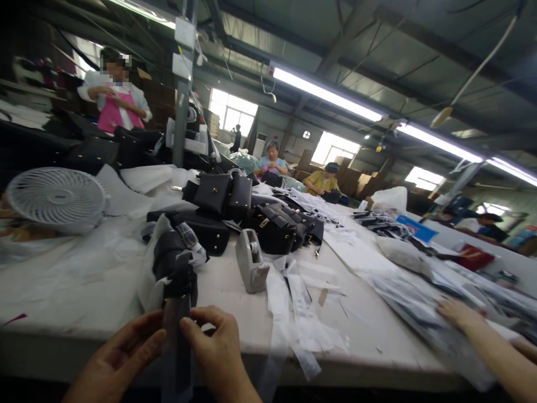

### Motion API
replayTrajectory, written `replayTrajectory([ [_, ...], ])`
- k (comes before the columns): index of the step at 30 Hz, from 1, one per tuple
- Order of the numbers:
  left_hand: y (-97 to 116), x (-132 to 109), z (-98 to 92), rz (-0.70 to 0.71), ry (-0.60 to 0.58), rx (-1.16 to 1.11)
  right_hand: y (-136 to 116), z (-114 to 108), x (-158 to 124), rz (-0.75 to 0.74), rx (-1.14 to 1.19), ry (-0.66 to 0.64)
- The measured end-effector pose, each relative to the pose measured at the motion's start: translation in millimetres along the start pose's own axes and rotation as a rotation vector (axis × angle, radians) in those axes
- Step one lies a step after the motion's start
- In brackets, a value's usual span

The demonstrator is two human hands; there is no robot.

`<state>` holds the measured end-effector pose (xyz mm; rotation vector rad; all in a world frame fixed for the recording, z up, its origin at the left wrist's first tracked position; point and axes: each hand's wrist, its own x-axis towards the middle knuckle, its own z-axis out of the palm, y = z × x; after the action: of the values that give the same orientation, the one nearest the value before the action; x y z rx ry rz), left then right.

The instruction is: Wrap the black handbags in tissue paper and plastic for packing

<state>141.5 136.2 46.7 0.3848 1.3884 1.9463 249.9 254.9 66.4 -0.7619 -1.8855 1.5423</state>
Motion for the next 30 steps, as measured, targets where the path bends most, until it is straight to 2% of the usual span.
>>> replayTrajectory([
  [4,0.0,-0.2,3.7,0.066,0.071,0.016,-11.3,-0.7,6.9,0.010,0.035,-0.114],
  [8,3.4,1.0,-1.3,0.019,0.097,0.014,-10.5,9.0,9.2,0.099,0.178,-0.145],
  [11,17.1,-0.8,-2.3,-0.030,0.146,-0.030,-1.2,28.7,6.5,0.143,0.366,-0.138],
  [14,37.9,-3.2,-2.4,-0.107,0.261,-0.102,10.9,57.0,3.2,0.170,0.528,-0.095],
  [17,52.9,-5.8,-8.6,-0.142,0.358,-0.123,15.7,78.7,1.8,0.208,0.579,-0.115],
  [19,55.6,-7.5,-16.0,-0.119,0.348,-0.113,11.0,81.3,2.3,0.220,0.541,-0.189],
  [21,54.4,-9.0,-23.9,-0.094,0.296,-0.097,1.1,74.5,4.4,0.183,0.403,-0.275],
  [23,52.1,-10.2,-30.4,-0.055,0.270,-0.076,-10.6,64.4,7.5,0.079,0.181,-0.273],
  [25,50.0,-11.6,-35.2,-0.020,0.275,-0.059,-20.6,57.9,9.9,-0.014,-0.001,-0.216],
  [27,47.9,-14.0,-38.7,-0.008,0.278,-0.072,-26.4,58.6,9.9,-0.017,-0.043,-0.209],
  [30,44.5,-19.1,-42.6,-0.022,0.241,-0.113,-26.2,68.8,5.3,0.075,0.010,-0.237],
])
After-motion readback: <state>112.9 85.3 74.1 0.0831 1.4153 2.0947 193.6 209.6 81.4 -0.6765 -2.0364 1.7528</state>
